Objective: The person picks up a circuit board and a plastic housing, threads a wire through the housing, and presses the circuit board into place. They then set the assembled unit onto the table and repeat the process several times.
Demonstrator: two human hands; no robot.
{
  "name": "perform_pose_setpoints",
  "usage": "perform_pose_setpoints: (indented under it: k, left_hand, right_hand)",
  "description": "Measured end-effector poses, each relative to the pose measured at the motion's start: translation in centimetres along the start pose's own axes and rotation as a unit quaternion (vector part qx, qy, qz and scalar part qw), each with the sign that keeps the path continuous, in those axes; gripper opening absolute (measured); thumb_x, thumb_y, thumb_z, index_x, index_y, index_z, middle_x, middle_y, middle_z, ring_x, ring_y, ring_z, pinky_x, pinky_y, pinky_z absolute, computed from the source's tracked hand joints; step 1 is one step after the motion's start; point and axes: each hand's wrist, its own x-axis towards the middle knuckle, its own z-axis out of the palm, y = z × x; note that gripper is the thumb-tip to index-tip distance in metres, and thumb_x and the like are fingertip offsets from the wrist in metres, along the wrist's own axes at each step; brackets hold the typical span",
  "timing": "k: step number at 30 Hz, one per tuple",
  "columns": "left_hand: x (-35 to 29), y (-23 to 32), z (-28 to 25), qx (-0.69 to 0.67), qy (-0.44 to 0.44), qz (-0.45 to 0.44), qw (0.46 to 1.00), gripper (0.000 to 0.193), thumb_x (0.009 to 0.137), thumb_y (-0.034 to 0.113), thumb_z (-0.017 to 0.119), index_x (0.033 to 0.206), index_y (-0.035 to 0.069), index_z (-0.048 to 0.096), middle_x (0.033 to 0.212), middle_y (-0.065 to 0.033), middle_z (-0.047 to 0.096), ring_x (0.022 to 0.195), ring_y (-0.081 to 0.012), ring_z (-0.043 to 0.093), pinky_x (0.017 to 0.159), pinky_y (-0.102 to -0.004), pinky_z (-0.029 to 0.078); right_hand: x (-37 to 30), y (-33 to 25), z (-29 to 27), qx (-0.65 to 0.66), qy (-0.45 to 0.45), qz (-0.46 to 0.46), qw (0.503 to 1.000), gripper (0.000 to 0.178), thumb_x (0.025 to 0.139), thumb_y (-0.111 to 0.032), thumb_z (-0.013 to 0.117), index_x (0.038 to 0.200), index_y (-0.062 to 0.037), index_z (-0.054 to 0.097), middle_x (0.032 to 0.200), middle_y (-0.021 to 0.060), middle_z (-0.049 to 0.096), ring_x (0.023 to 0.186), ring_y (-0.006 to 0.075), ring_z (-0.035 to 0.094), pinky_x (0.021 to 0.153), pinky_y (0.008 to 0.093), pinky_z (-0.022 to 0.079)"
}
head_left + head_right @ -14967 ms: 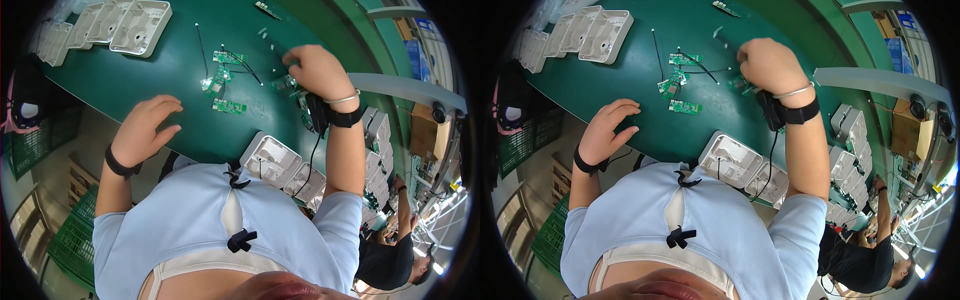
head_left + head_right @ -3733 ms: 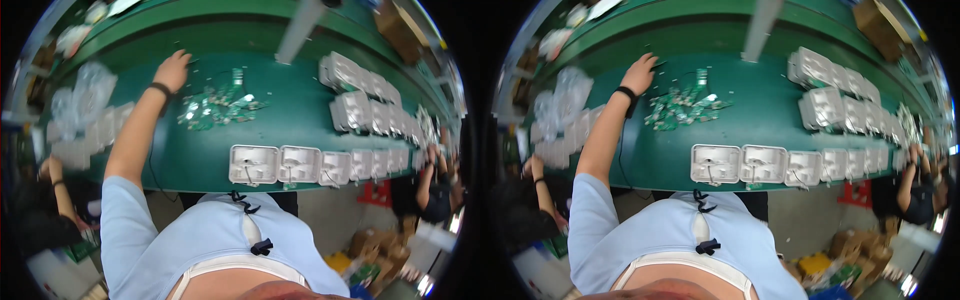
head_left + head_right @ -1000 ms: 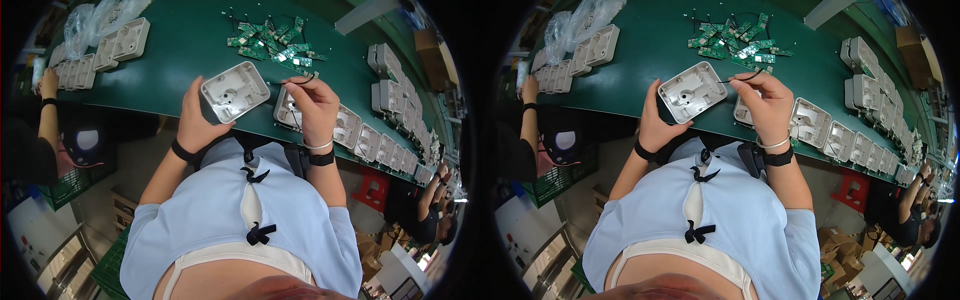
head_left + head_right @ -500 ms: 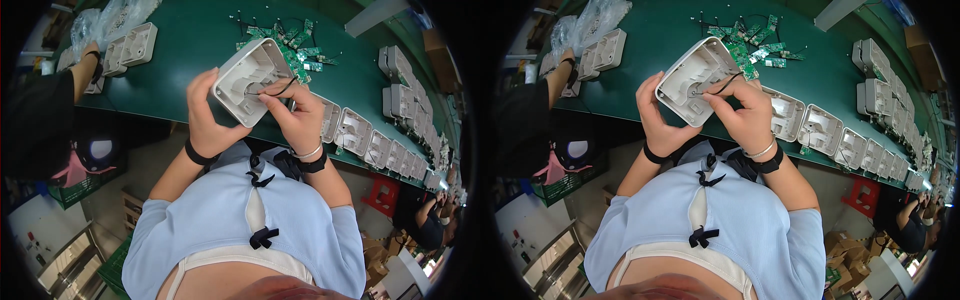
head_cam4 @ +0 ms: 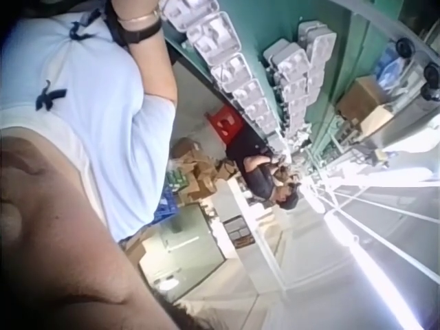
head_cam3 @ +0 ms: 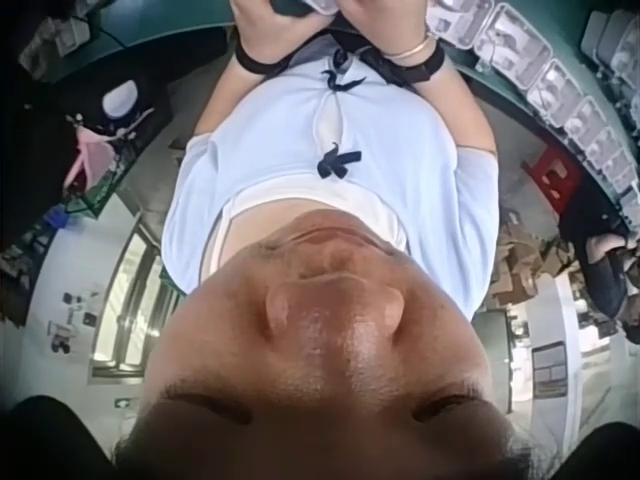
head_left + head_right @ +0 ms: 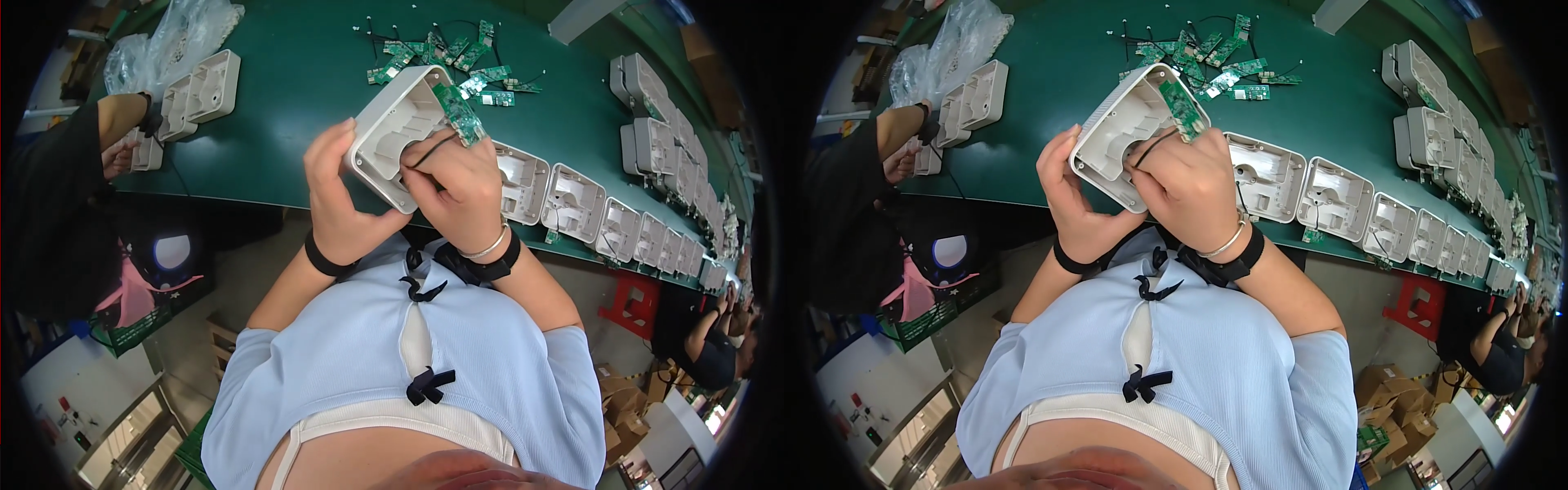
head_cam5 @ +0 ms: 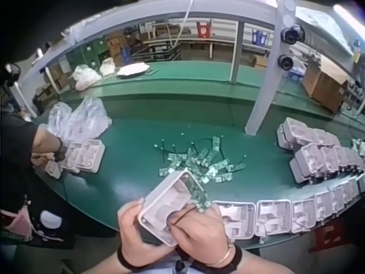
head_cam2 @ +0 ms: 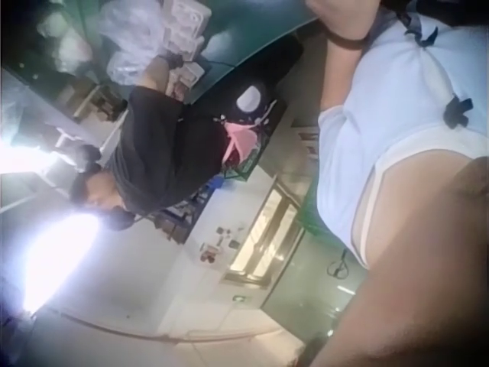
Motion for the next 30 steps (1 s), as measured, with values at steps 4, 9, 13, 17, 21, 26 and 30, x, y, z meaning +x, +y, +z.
perform_pose_setpoints:
  k: [4,9,13,17,21,26,30]
  left_hand:
    - [-0.6,-0.5,0.0,-0.055,-0.023,-0.035,0.998,0.111,0.065,0.009,0.093,0.155,0.005,0.029,0.153,-0.0199,0.036,0.138,-0.034,0.05,0.105,-0.0454,0.054]
    - [-0.6,-0.5,-0.7,-0.112,-0.035,-0.063,0.991,0.111,0.068,0.005,0.091,0.157,0.005,0.026,0.154,-0.0193,0.034,0.141,-0.033,0.047,0.105,-0.0442,0.057]
    - [-0.5,-0.3,-1.4,-0.119,-0.058,-0.064,0.989,0.11,0.068,0.004,0.091,0.157,0.006,0.026,0.155,-0.0187,0.034,0.142,-0.0328,0.047,0.104,-0.0428,0.058]
    - [-0.6,-0.4,-1.6,-0.127,-0.071,-0.075,0.986,0.11,0.067,0.003,0.09,0.157,0.005,0.027,0.155,-0.0182,0.034,0.142,-0.0321,0.047,0.104,-0.0424,0.058]
    - [-0.6,-0.6,-2.2,-0.089,-0.072,-0.104,0.988,0.111,0.064,0.001,0.089,0.157,0.005,0.028,0.154,-0.0178,0.034,0.14,-0.0312,0.048,0.103,-0.0424,0.058]
    - [-0.7,-0.9,-2.2,-0.068,-0.057,-0.098,0.991,0.112,0.061,-0.001,0.087,0.156,0.005,0.029,0.153,-0.0172,0.035,0.137,-0.0299,0.05,0.103,-0.0419,0.057]
    - [-0.6,-0.3,-1.9,-0.139,-0.053,-0.139,0.979,0.111,0.064,-0.001,0.087,0.157,0.004,0.027,0.153,-0.0169,0.038,0.137,-0.0302,0.052,0.104,-0.042,0.057]
  right_hand:
    - [0.1,0.3,-0.6,-0.02,-0.052,0.037,0.998,0.018,0.076,0.001,0.081,0.091,-0.0046,0.072,0.091,0.0056,0.072,0.089,0.0272,0.067,0.077,0.0373,0.047]
    - [-0.2,0.9,-2.3,-0.037,-0.007,-0.012,0.999,0.022,0.076,0.002,0.08,0.095,-0.0041,0.073,0.094,0.007,0.069,0.092,0.0284,0.065,0.081,0.0396,0.05]
    - [0.0,0.8,-2.6,0.055,0.123,0.139,0.981,0.025,0.076,0.003,0.079,0.099,-0.0048,0.073,0.095,0.0077,0.069,0.095,0.0292,0.066,0.086,0.0423,0.052]
    - [0.9,1.8,-3.9,0.008,0.05,0.057,0.997,0.03,0.075,0.003,0.08,0.103,-0.0054,0.073,0.103,0.009,0.072,0.094,0.0298,0.067,0.09,0.0436,0.053]
    - [1.0,2.0,-4.7,-0.01,0.014,-0.089,0.996,0.033,0.074,0.003,0.081,0.105,-0.0072,0.074,0.109,0.0082,0.074,0.095,0.029,0.068,0.088,0.042,0.053]
    - [0.2,1.3,-4.6,0.006,-0.127,-0.097,0.987,0.028,0.074,-0.001,0.082,0.101,-0.0083,0.075,0.11,0.0053,0.075,0.097,0.0268,0.068,0.083,0.0387,0.051]
    - [-0.5,1.5,-4.3,0.055,-0.169,-0.081,0.981,0.023,0.075,-0.004,0.082,0.096,-0.0086,0.074,0.108,0.0033,0.075,0.097,0.0258,0.068,0.08,0.0367,0.049]
